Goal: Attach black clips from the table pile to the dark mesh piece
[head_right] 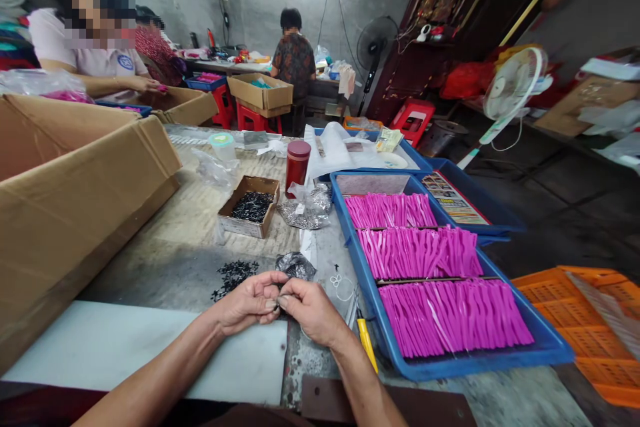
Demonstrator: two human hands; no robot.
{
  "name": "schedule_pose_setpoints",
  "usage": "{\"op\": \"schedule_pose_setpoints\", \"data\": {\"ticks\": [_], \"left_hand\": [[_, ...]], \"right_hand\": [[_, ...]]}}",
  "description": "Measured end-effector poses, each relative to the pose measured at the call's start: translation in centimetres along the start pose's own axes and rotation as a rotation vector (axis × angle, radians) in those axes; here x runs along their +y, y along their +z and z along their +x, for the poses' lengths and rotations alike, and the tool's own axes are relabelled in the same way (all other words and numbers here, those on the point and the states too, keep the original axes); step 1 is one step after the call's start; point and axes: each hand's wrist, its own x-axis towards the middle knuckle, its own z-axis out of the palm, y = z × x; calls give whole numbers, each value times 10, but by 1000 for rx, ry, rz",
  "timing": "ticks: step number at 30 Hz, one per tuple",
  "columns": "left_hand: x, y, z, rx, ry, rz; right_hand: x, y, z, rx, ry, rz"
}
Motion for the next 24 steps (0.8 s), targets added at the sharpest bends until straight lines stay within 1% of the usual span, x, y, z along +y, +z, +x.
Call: {"op": "schedule_pose_setpoints", "data": {"ticks": [8,11,16,19,24], "left_hand": [[1,1,0,-10,-2,11],[1,0,0,-8,-1,10],[2,0,1,6,7,1],[3,0,1,16,10,-3],[3,-2,1,21,7,-14]], "right_hand": [[-7,-2,0,-12,-32,-122],[-8,-1,0,-8,-22,-137],[-7,3,1,32,23,-40],[-4,4,2,49,20,15],[2,4,3,89,34,51]]}}
